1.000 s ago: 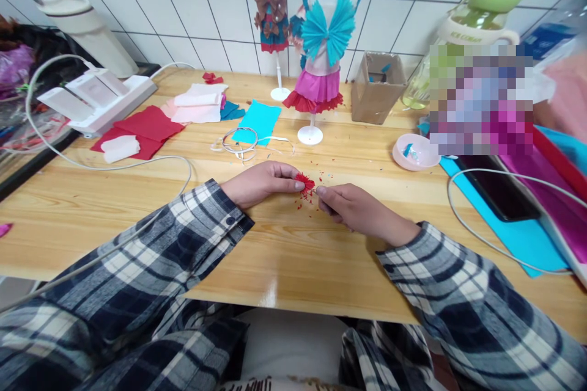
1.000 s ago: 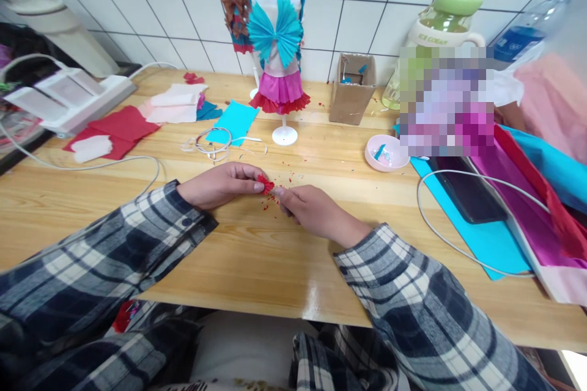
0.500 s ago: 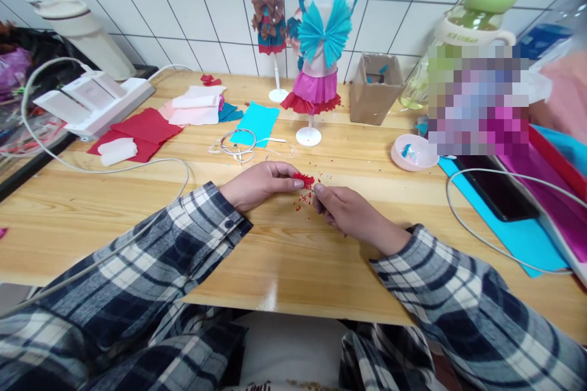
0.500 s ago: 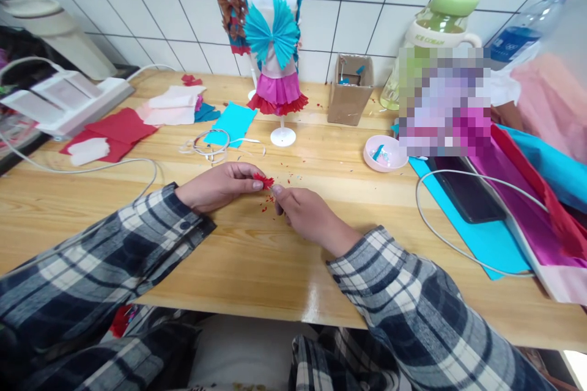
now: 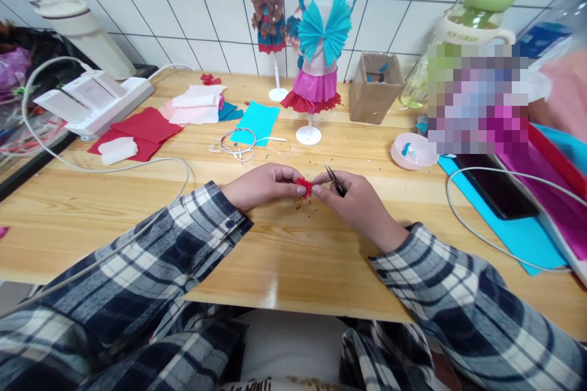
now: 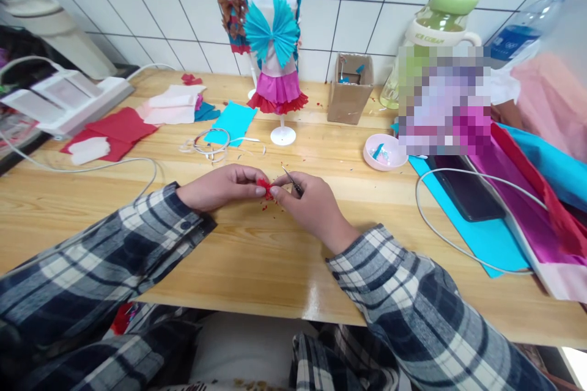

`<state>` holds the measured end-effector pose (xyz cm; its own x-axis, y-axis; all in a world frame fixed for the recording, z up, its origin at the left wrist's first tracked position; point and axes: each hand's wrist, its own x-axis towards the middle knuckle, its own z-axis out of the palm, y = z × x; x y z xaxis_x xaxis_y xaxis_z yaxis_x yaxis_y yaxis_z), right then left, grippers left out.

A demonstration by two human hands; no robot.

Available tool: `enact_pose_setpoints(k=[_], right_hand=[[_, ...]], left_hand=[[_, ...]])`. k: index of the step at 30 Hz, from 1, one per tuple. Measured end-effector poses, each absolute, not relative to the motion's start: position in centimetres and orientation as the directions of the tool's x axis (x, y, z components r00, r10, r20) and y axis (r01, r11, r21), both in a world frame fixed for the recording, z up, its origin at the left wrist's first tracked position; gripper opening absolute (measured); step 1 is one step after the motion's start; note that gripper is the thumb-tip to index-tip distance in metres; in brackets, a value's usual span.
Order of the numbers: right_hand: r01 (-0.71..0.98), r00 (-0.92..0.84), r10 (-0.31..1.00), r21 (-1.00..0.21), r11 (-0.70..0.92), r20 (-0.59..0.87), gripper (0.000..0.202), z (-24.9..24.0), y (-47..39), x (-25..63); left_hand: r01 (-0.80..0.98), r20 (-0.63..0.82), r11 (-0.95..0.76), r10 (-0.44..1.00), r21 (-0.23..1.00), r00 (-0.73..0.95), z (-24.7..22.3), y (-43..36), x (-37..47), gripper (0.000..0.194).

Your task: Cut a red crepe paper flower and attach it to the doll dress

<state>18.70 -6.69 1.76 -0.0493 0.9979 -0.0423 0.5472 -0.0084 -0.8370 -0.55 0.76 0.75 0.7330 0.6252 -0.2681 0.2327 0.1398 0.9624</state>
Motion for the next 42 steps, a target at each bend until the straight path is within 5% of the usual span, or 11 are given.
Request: enact_pose_setpoints(k=[4,10,19,29,37,42], right_hand=[[0.57,-0.043,0.998,-0.822,-0.015,-0.047,0.021,1.4,-6.6,18.8],[0.522,0.118,0.99,-0.853,0.005,0.079,0.019,1.4,-6.5,18.8],[0.495,0.081,0.995,-0.869,0.01,0.057,0.018,1.3,-6.9,18.0],[0.577,-0.135,0.991,-0.814,0.074,-0.006,0.017,1.4,-6.7,18.9],[0.46,-0.108,0.993,-0.888,0.003,-0.053,0.03,1.3,-6.6,18.9],[0.459,-0.072,0.992,-0.887,-0.055,-0.099,0.029,1.1,-6.5,18.8]], left_hand=[[0.313,-0.237,-0.023,0.602,0.949,0.762,1.1,0.7,-0.4,0.023],[0.074,-0.184,0.204,0.599,0.976,0.779,1.4,0.3,-0.3,0.039],[0.181,-0.267,0.197,0.7,0.964,0.663,1.2,-0.4,0.5,0.023],[0.327,-0.211,-0.124,0.545,0.937,0.812,2.1,0.5,-0.2,0.014],[0.223,-0.289,0.183,0.597,0.957,0.749,1.5,0.3,-0.3,0.02],[0.256,-0.274,0.116,0.597,0.96,0.754,1.5,0.4,-0.3,0.021]])
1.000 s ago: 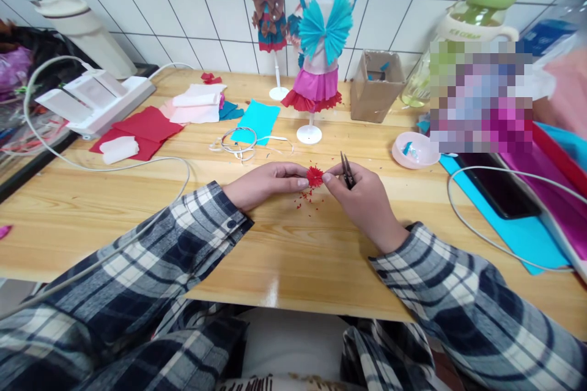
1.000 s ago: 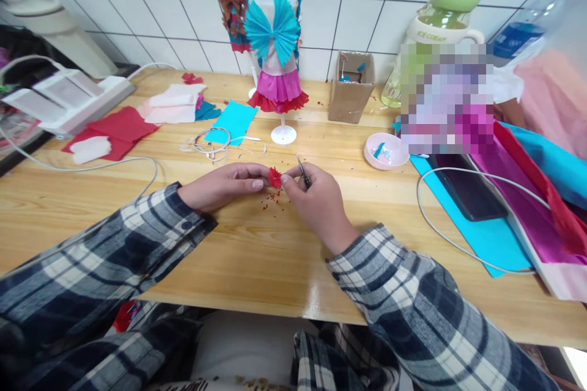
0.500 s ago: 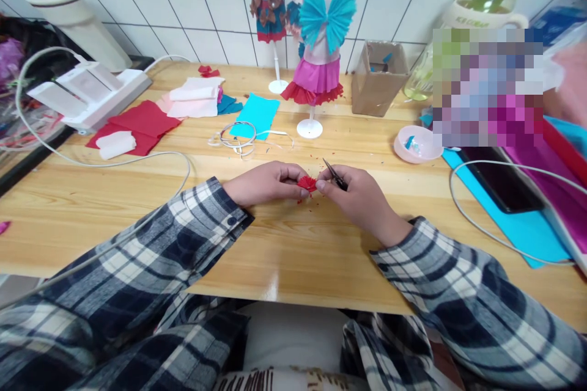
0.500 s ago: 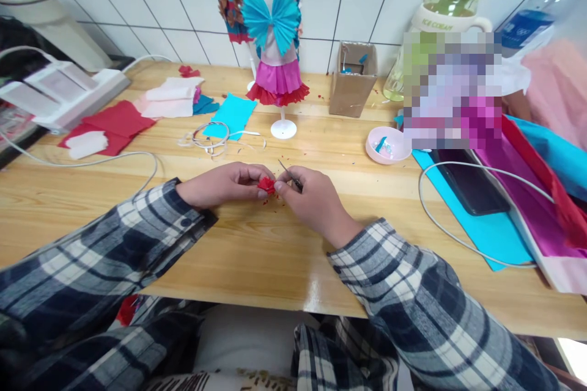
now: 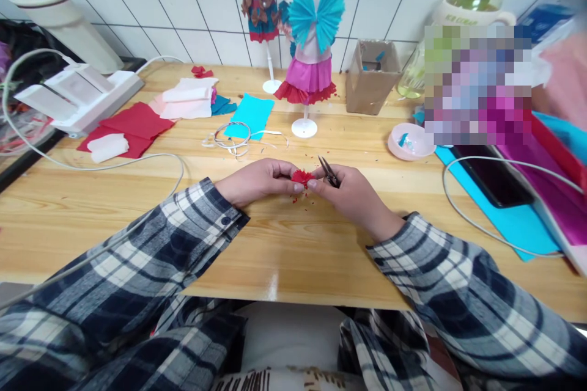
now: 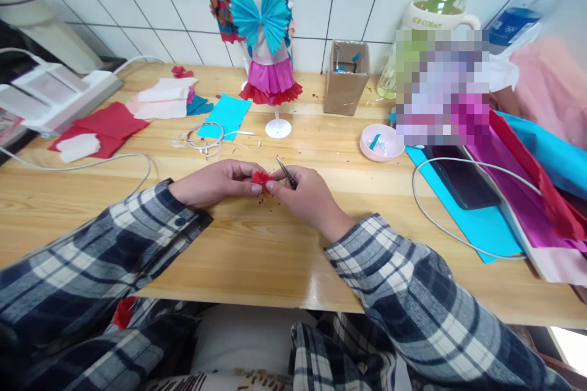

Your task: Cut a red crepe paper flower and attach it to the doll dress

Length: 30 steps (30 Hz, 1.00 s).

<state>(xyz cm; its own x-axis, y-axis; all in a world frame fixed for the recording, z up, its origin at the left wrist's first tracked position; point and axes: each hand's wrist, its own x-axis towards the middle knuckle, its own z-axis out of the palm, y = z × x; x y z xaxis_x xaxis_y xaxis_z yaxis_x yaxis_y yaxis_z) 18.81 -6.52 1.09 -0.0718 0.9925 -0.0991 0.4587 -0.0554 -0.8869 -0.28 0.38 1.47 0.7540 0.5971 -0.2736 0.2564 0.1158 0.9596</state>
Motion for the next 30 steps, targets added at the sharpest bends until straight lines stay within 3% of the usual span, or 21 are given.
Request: enact_pose_setpoints(k=[6,12,22,30], right_hand=[[0.516,-0.034,0.998,-0.856,-0.032,-0.058,0.024,1.2,-6.3,19.0],[0.526,-0.025,0.999,-0.85,-0.02,-0.039,0.023,1.3,-6.5,18.8],[0.256,0.052,0.985,-0.951,-0.172,-0.164,0.032,0.0,-6.4,18.4],[0.197,0.043,0.98,-0.96,-0.199,-0.194,0.03,0.2,-6.5,18.3]], left_hand=[[0.285,-0.286,0.094,0.573,0.954,0.768,1.8,0.4,-0.2,0.024],[0.303,-0.266,0.066,0.678,0.951,0.685,1.4,-0.1,0.2,0.029],[0.177,-0.233,0.156,0.759,0.972,0.608,0.9,-0.4,0.5,0.027],[0.155,-0.235,0.177,0.777,0.972,0.584,0.8,-0.4,0.5,0.026]])
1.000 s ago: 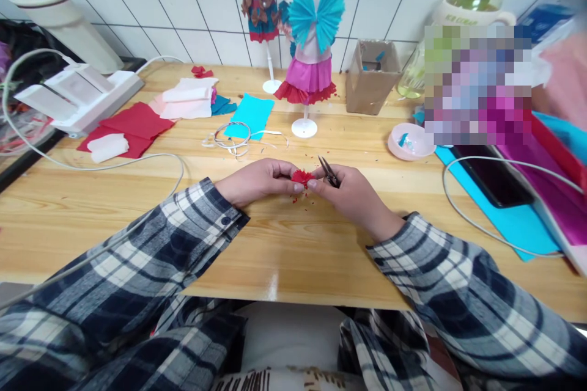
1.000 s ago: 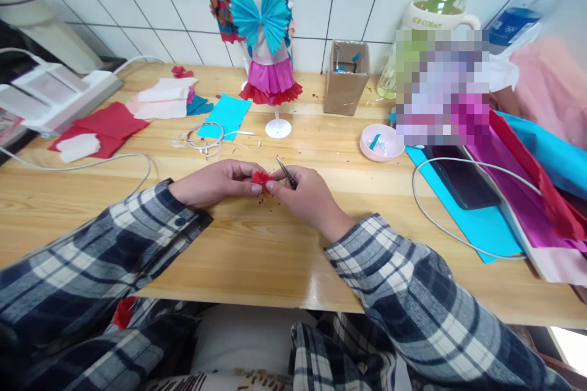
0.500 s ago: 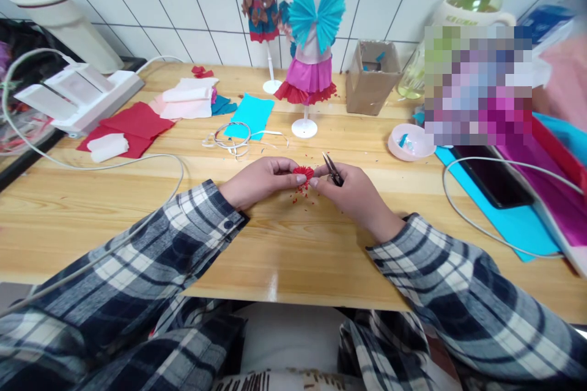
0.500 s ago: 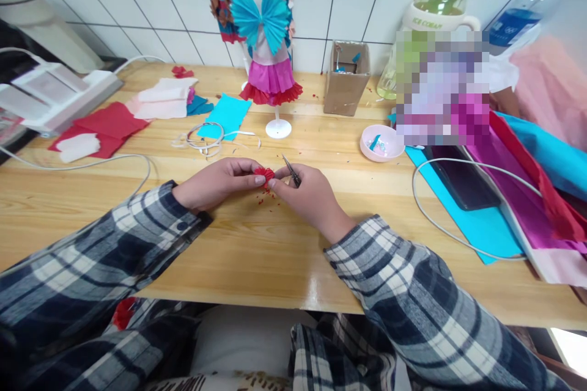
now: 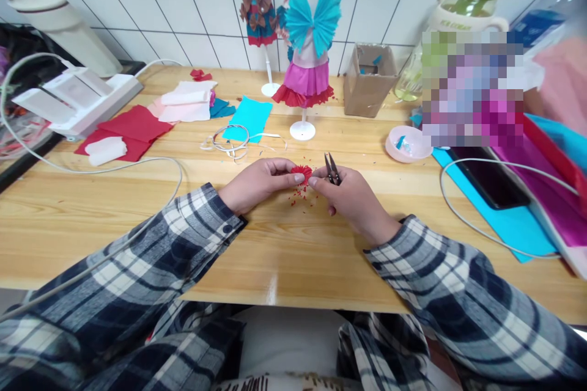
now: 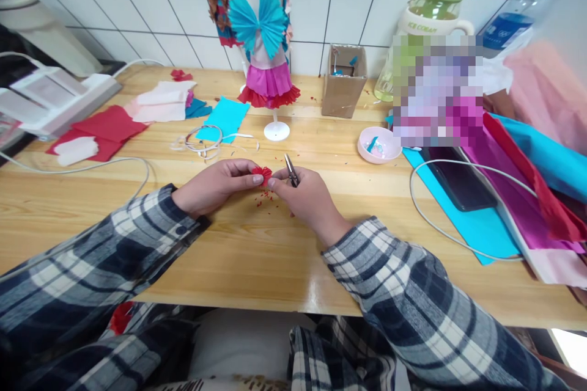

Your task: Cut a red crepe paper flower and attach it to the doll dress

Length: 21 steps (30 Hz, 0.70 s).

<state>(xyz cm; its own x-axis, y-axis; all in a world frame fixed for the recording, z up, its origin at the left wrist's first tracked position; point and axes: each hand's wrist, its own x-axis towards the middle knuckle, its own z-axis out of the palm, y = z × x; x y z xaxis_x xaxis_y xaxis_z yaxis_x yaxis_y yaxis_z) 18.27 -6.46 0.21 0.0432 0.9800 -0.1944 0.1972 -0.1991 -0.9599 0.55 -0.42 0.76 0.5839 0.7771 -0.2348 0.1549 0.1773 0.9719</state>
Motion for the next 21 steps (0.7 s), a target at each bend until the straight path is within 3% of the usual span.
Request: enact_pose_setpoints(k=[8,16,21], right_hand=[[0.221,0.023,0.983,-0.958,-0.185,-0.184,0.031,-0.12,-6.4,18.33],[0.239,-0.002,0.983,-0.954,-0.18,-0.186,0.032,0.11,-6.44,18.64],[0.145,0.022,0.985,-0.974,-0.175,-0.174,0.028,0.16,-6.39,18.64]], left_hand=[[0.159,-0.246,0.189,0.782,0.969,0.572,0.7,-0.39,0.61,0.026],[-0.047,-0.257,0.345,0.777,0.937,0.575,0.51,-0.2,0.5,0.019],[0.03,-0.284,0.33,0.76,0.944,0.584,0.74,-0.23,0.42,0.02]])
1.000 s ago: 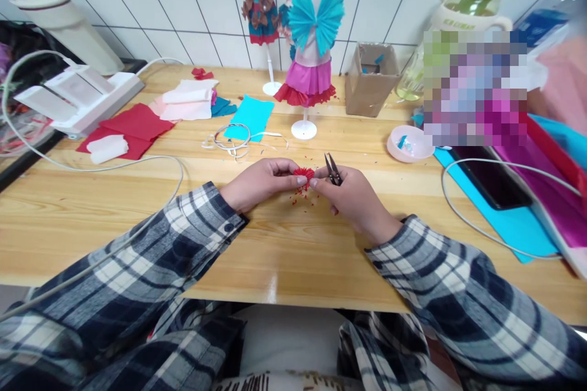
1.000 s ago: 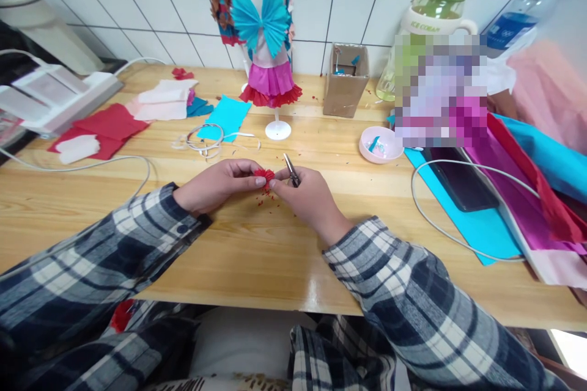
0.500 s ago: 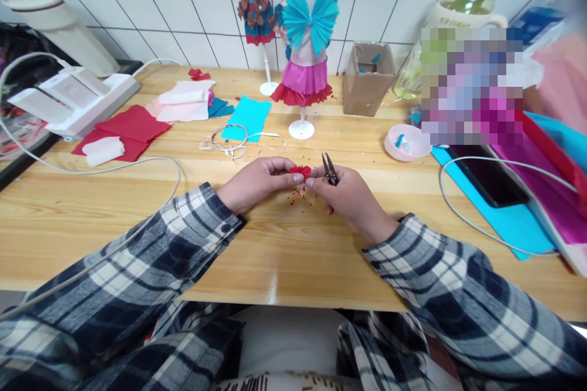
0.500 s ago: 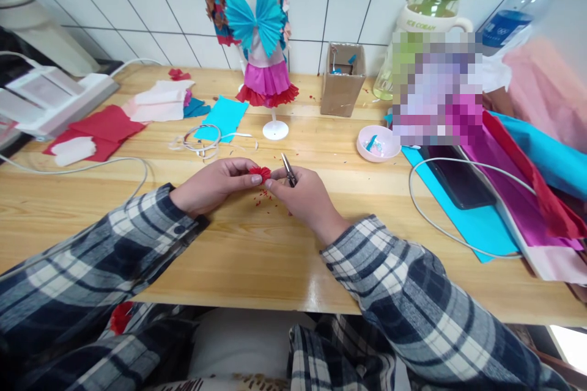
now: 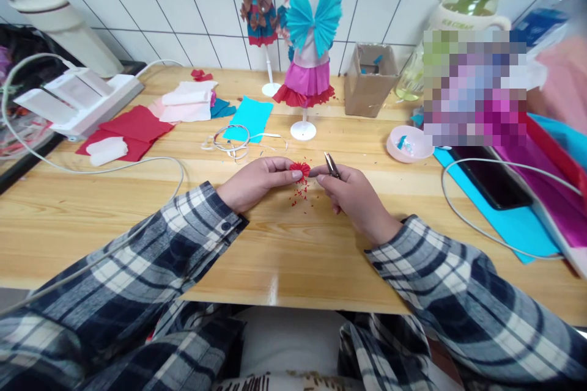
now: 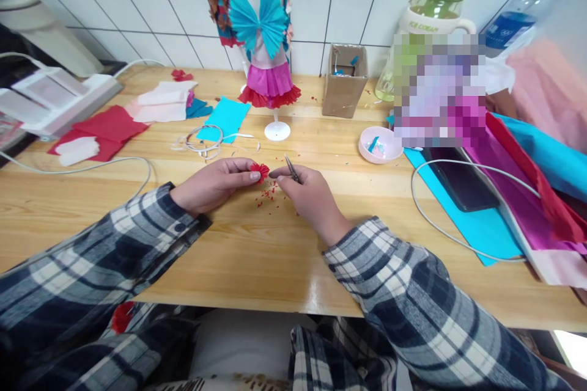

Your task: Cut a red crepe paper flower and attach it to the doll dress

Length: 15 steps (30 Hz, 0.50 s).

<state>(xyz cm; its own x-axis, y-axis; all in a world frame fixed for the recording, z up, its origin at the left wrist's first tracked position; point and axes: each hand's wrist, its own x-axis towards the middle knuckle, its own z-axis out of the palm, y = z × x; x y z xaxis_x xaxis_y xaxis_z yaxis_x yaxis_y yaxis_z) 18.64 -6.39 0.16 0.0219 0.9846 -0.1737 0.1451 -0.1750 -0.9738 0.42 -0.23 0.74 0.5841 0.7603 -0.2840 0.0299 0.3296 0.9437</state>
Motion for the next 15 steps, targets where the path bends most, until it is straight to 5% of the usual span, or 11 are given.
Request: enact_pose_setpoints(k=[8,15], right_hand=[[0.242,0.018,0.997,-0.967,-0.083,-0.081,0.023,0.32,-6.37,18.65],[0.244,0.102,0.995,-0.969,-0.033,-0.008,0.022,0.46,-6.45,18.51]], left_hand=[[0.272,-0.266,0.092,0.641,0.958,0.72,1.44,-0.14,0.12,0.023],[0.06,-0.179,0.207,0.627,0.977,0.759,1.67,-0.37,0.12,0.03]])
